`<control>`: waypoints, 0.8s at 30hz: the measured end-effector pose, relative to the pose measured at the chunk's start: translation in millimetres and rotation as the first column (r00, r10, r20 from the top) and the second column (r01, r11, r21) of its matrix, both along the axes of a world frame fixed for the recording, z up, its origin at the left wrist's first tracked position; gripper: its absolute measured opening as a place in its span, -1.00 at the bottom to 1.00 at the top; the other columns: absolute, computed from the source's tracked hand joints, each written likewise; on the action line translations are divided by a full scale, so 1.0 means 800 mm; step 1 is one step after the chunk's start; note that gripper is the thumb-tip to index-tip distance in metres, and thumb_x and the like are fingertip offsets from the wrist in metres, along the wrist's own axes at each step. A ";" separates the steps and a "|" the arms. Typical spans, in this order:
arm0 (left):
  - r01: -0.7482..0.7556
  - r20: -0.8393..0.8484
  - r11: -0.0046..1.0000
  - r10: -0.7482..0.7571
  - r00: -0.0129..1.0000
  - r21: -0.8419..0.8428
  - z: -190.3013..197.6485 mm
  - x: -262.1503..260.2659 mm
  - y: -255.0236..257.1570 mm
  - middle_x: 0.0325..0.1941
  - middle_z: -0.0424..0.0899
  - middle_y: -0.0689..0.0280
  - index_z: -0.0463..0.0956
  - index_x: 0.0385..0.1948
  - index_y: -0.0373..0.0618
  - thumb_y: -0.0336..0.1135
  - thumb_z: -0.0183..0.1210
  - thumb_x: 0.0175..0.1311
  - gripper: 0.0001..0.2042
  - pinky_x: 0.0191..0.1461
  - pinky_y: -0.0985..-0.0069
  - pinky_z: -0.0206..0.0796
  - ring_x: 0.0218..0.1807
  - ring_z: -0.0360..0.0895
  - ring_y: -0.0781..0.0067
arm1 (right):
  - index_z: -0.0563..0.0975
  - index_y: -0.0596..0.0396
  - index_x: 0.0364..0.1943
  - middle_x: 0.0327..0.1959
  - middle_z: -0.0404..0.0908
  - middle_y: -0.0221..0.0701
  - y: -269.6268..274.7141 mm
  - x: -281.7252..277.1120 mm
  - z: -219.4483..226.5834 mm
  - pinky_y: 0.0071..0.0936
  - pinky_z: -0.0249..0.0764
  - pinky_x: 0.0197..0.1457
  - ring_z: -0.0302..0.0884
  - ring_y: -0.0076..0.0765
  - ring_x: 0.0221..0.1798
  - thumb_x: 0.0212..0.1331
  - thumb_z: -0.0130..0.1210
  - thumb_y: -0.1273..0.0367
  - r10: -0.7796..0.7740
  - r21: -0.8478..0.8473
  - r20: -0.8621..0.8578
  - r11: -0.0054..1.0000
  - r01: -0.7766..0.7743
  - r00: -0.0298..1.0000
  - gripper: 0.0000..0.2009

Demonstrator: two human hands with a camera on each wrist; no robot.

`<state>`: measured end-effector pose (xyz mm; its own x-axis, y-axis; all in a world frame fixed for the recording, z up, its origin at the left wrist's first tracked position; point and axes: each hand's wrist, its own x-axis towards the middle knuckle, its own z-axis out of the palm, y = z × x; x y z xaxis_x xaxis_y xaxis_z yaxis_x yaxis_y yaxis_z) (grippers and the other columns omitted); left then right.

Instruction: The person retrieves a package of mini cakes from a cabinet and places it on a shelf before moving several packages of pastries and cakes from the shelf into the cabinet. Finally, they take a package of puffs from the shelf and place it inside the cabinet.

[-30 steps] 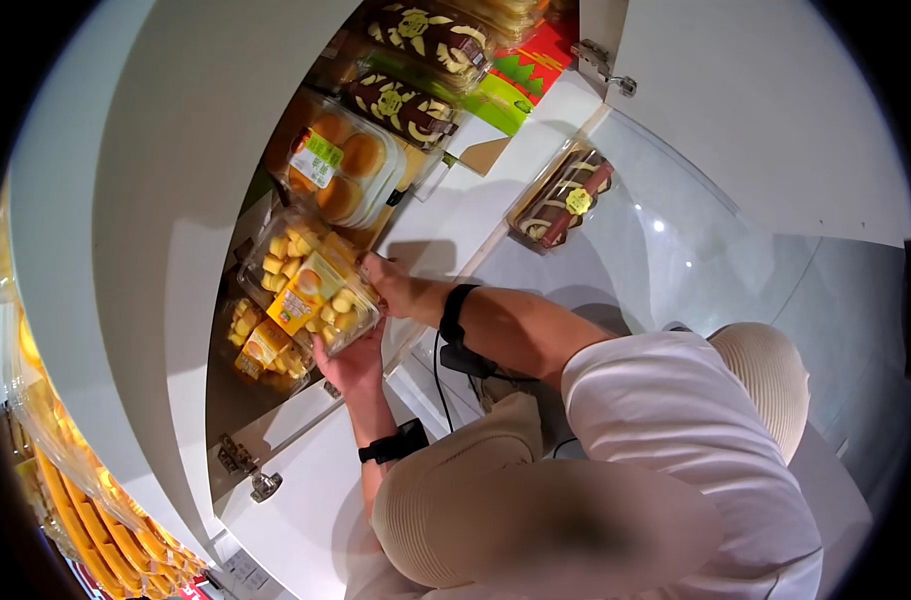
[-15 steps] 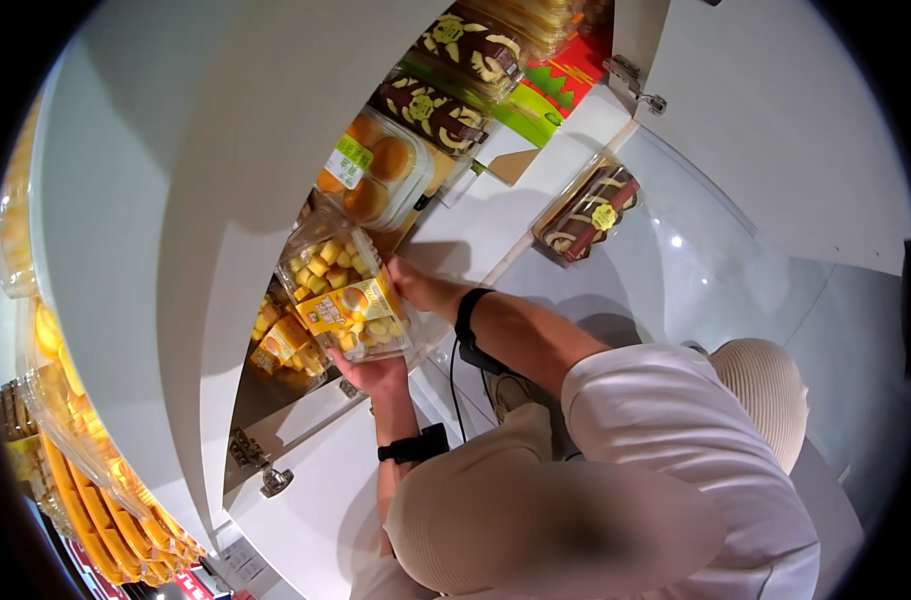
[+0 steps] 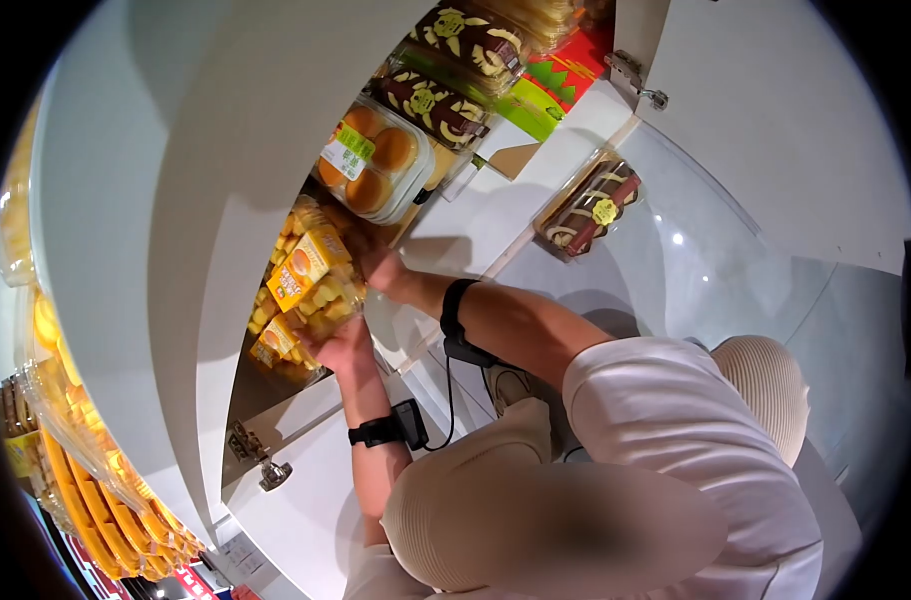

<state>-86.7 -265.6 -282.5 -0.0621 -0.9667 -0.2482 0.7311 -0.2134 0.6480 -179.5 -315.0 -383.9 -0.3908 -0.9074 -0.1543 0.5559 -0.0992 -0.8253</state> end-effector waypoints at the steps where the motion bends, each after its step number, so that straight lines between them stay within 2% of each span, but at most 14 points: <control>1: 0.014 -0.030 0.999 -0.013 0.999 0.044 0.007 -0.006 -0.007 0.45 0.19 0.21 0.18 0.37 0.10 0.18 -0.19 0.35 -0.39 0.46 -0.12 -0.11 0.45 0.10 0.04 | 0.30 0.03 0.28 0.31 0.33 -0.23 -0.008 0.006 -0.009 -0.42 0.19 0.35 0.24 -0.14 0.34 0.37 -0.14 0.26 -0.004 0.001 0.001 1.000 0.004 1.000 -0.58; 2: 0.028 -0.061 0.996 -0.023 0.998 0.087 0.012 -0.010 -0.014 0.48 0.14 0.20 0.13 0.40 0.09 0.22 -0.19 0.33 -0.34 0.48 -0.11 -0.17 0.47 0.05 0.04 | 0.29 0.00 0.29 0.31 0.33 -0.23 -0.015 0.012 -0.019 -0.37 0.19 0.36 0.24 -0.11 0.35 0.38 -0.16 0.25 0.020 0.072 -0.691 0.997 0.042 0.723 -0.58; 3: 0.043 -0.030 0.996 -0.041 0.999 0.072 -0.001 0.001 -0.028 0.49 0.09 0.17 0.10 0.41 0.08 0.27 -0.29 0.34 -0.31 0.51 -0.07 -0.21 0.49 0.01 0.01 | 0.28 -0.04 0.30 0.31 0.32 -0.23 -0.021 0.018 -0.026 -0.33 0.18 0.37 0.23 -0.08 0.36 0.39 -0.17 0.24 0.093 0.098 -0.995 0.988 0.117 0.045 -0.58; 4: 0.042 -0.030 0.997 -0.040 0.999 0.071 0.005 -0.006 -0.030 0.49 0.09 0.17 0.10 0.41 0.08 0.27 -0.29 0.34 -0.31 0.51 -0.07 -0.21 0.49 0.01 0.01 | 0.28 -0.04 0.30 0.31 0.32 -0.23 -0.018 0.018 -0.006 -0.33 0.18 0.37 0.23 -0.08 0.36 0.39 -0.17 0.24 0.093 0.097 -0.995 0.989 0.115 0.044 -0.58; 5: 0.044 0.021 0.995 -0.046 0.999 0.093 0.013 -0.012 -0.032 0.50 0.09 0.17 0.09 0.41 0.08 0.30 -0.34 0.35 -0.31 0.51 -0.04 -0.20 0.49 0.00 0.02 | 0.29 -0.02 0.28 0.30 0.33 -0.21 -0.014 0.022 0.016 -0.28 0.19 0.36 0.24 -0.06 0.35 0.38 -0.17 0.24 -0.017 0.163 -0.664 0.972 0.168 0.747 -0.58; 6: 0.044 0.074 0.992 -0.053 0.996 0.117 0.023 -0.017 -0.033 0.50 0.08 0.17 0.09 0.41 0.08 0.32 -0.38 0.36 -0.30 0.52 -0.02 -0.20 0.50 -0.02 0.02 | 0.31 0.00 0.26 0.30 0.33 -0.18 -0.006 0.025 0.038 -0.22 0.20 0.34 0.24 -0.04 0.35 0.37 -0.17 0.24 -0.174 0.251 0.071 0.956 0.151 0.982 -0.59; 7: 0.044 0.156 0.984 -0.072 0.985 0.172 0.030 -0.018 -0.036 0.50 0.08 0.19 0.08 0.41 0.08 0.34 -0.41 0.36 -0.28 0.52 0.00 -0.20 0.50 -0.03 0.04 | 0.31 0.00 0.26 0.30 0.33 -0.18 0.001 0.026 0.049 -0.22 0.20 0.34 0.24 -0.04 0.35 0.37 -0.17 0.24 -0.171 0.252 0.073 0.956 0.148 0.983 -0.59; 9: 0.129 0.138 0.974 -0.156 0.978 0.188 0.031 -0.004 -0.038 0.49 0.08 0.18 0.08 0.41 0.08 0.33 -0.39 0.37 -0.30 0.52 0.03 -0.19 0.50 -0.01 0.05 | 0.37 0.06 0.16 0.21 0.38 -0.06 0.014 0.025 0.066 -0.18 0.31 0.22 0.40 0.03 0.18 0.36 -0.19 0.23 0.185 0.502 -0.290 0.865 -0.016 0.939 -0.63; 10: 0.214 0.118 0.955 -0.241 0.963 0.203 0.029 0.005 -0.040 0.49 0.09 0.18 0.08 0.41 0.07 0.31 -0.36 0.38 -0.31 0.53 0.05 -0.17 0.50 0.00 0.06 | 0.37 0.06 0.16 0.21 0.38 -0.06 0.018 0.031 0.076 -0.18 0.31 0.22 0.40 0.03 0.18 0.36 -0.19 0.23 0.188 0.502 -0.289 0.865 -0.018 0.939 -0.63; 12: 0.206 0.171 0.970 -0.226 0.959 0.128 0.010 0.022 -0.053 0.49 0.10 0.17 0.08 0.41 0.06 0.28 -0.32 0.39 -0.32 0.53 0.09 -0.16 0.49 0.01 0.06 | 0.46 0.20 -0.05 -0.13 0.56 0.00 0.019 0.040 0.097 -0.11 0.40 0.02 0.51 0.09 -0.04 0.27 -0.01 0.15 -0.153 0.579 -0.502 0.672 0.462 0.851 -0.62; 13: 0.201 0.224 0.978 -0.209 0.952 0.055 0.011 0.021 -0.050 0.48 0.12 0.15 0.08 0.41 0.05 0.26 -0.27 0.40 -0.33 0.53 0.12 -0.15 0.48 0.03 0.07 | 0.46 0.20 -0.05 -0.13 0.56 0.00 0.024 0.034 0.107 -0.11 0.40 0.02 0.51 0.09 -0.04 0.27 -0.01 0.15 -0.150 0.581 -0.501 0.671 0.461 0.852 -0.62; 15: 0.195 0.149 0.973 -0.213 0.966 0.125 0.031 0.002 -0.036 0.47 0.13 0.14 0.08 0.41 0.02 0.24 -0.24 0.40 -0.33 0.53 0.13 -0.15 0.47 0.05 0.07 | 0.42 0.22 -0.03 -0.08 0.52 0.04 0.034 0.022 0.124 -0.06 0.38 0.06 0.48 0.17 -0.02 0.27 -0.01 0.19 -0.136 0.600 -0.228 0.760 0.249 0.964 -0.64; 18: 0.204 0.037 0.961 -0.215 0.976 0.188 0.033 -0.001 -0.035 0.46 0.16 0.13 0.11 0.39 -0.03 0.23 -0.18 0.38 -0.33 0.53 0.12 -0.14 0.46 0.08 0.07 | 0.38 0.20 -0.02 -0.01 0.46 0.06 0.033 0.023 0.126 -0.03 0.36 0.11 0.43 0.25 0.03 0.29 0.00 0.20 -0.337 0.325 -0.073 0.882 0.342 0.939 -0.65; 24: 0.276 0.001 0.927 -0.285 0.959 0.253 0.024 0.011 -0.053 0.44 0.16 0.12 0.09 0.37 -0.12 0.21 -0.05 0.34 -0.28 0.52 0.11 -0.13 0.45 0.09 0.09 | 0.37 0.16 0.09 0.05 0.38 0.07 0.046 0.012 0.134 -0.09 0.38 0.14 0.41 0.26 0.04 0.27 0.09 0.18 -0.245 0.112 -0.369 0.946 0.304 0.897 -0.58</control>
